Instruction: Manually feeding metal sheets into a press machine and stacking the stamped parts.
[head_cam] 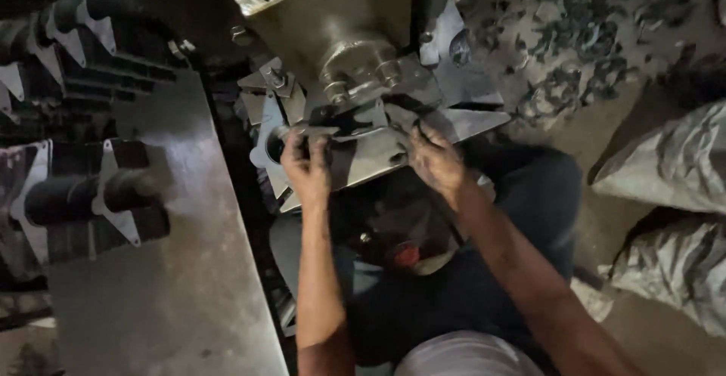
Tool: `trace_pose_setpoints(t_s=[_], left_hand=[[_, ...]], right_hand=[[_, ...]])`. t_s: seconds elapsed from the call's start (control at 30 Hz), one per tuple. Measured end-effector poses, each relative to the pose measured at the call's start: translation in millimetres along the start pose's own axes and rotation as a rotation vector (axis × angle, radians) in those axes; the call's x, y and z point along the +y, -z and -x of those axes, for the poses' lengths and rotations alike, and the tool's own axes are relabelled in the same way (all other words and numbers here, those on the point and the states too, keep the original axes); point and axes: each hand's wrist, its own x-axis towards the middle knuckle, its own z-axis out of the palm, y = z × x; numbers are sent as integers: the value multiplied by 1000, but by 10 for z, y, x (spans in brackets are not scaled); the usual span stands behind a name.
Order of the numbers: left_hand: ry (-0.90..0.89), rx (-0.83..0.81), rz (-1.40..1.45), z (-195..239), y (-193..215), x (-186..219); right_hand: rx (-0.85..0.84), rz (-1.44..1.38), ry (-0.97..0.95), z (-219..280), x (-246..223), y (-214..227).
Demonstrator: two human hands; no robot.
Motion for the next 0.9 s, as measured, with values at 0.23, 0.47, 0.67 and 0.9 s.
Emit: trace_pose_setpoints(t_s=[0.23, 0.47, 0.67, 0.9], left_hand=[[506, 206, 646, 178, -319, -168], [730, 130, 633, 302, -602, -62], [345, -165, 75, 286, -638, 180], [251, -140, -26, 297, -610, 59]], right_hand=[[-16, -6, -76, 347, -535, -747], [-368, 817, 333, 589, -627, -1048], [-216, 1395, 664, 117, -594, -1063], [-206, 1574, 755, -103, -229, -753]])
